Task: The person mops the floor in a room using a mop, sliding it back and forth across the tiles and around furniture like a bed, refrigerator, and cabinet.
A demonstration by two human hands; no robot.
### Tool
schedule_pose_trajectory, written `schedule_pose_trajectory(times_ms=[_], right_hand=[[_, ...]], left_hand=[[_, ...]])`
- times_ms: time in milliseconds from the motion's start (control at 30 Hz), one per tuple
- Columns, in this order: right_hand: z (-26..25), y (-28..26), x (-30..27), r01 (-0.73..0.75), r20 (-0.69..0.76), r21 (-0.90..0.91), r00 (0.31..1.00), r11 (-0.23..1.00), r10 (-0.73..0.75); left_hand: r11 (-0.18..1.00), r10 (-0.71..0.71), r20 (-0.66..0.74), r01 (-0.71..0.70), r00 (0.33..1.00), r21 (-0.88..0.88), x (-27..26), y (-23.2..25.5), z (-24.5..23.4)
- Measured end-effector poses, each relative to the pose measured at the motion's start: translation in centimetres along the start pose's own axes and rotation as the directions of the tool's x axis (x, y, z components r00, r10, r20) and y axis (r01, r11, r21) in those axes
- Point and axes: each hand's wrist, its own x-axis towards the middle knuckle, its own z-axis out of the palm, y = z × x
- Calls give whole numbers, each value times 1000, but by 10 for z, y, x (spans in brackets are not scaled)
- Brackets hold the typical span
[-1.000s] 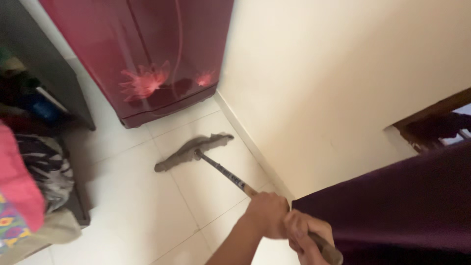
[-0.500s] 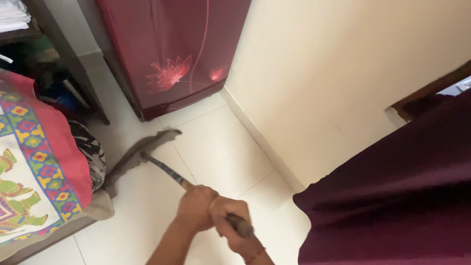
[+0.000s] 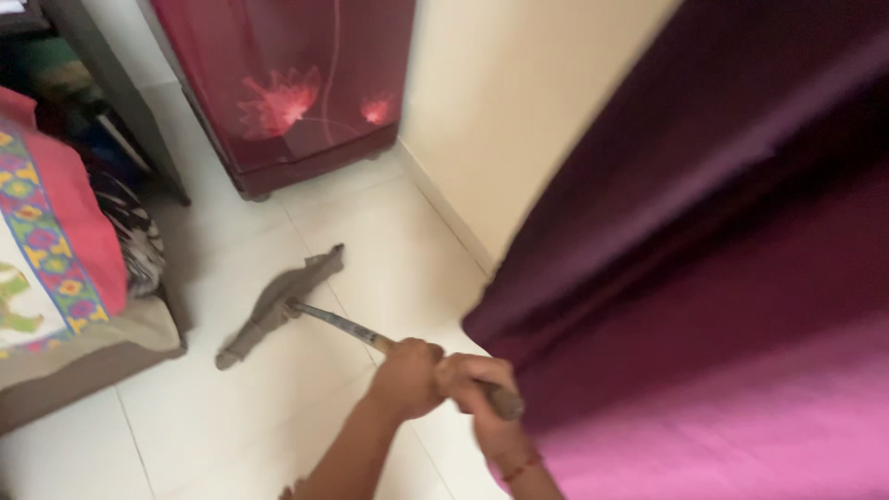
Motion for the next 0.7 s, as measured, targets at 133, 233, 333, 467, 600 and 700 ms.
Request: schedule_pose_trajectory(times_ms=[133,233,333,467,600,700], right_hand=[[-133,-18,-99,-55,-210,119,975,991,79],[-207,-61,-168,-115,-189,68,974,991,126],[-244,-107,-221,-66,-224,142,970,988,97],[-230,-145,-255,59,-68,105,996,993,-52],[-177,-160,-256,-16,63,126,998,992,8],[-109,-153,-261,19,98,210,994,978,-40]], left_hand=[[997,19,194,-32,981,66,-1,114,85],[997,33,241,-48,970,55,-18,193,129],[993,99,245,-81,964,-86,-43,253,161],[997,65,231,-53,971,-56,-78,291,169],[998,17,292,2,956,-67,-122,278,144],[995,13,210,8,978,-99,-171,234,126]])
